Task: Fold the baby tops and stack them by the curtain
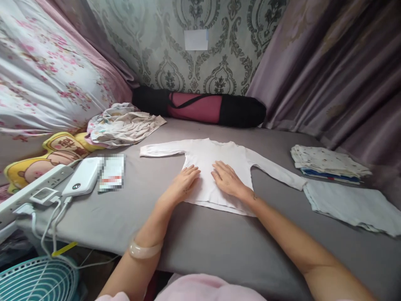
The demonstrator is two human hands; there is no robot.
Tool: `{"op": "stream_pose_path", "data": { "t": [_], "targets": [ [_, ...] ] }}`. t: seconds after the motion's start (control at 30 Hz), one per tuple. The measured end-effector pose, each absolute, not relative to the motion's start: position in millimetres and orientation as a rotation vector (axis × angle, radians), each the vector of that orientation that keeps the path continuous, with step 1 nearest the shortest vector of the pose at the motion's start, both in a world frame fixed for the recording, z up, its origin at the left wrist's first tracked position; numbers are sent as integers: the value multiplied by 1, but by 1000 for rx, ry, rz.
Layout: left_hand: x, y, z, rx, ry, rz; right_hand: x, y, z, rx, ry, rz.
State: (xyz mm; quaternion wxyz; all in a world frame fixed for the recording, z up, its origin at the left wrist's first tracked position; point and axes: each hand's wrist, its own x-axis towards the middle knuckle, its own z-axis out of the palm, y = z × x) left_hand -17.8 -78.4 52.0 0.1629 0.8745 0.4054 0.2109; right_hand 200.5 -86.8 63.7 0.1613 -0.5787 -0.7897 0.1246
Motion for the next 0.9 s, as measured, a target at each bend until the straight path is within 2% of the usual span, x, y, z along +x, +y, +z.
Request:
{"op": "stream_pose_path", "data": {
  "t": [0.1, 0.3, 0.73, 0.9],
  "targets": [
    [0, -85, 49, 2592, 1235, 350, 229, -85, 53, -1844, -2376, 329],
    [1, -93, 58, 2532, 1315, 52, 243, -118, 56, -1809, -2524, 376],
    [-25, -82, 49, 2538, 1197, -26, 274, -186, 63, -1641, -2558, 468],
    [-25, -82, 51, 2534, 1177, -49, 287, -209, 70, -1592, -2466, 656]
  ]
}}
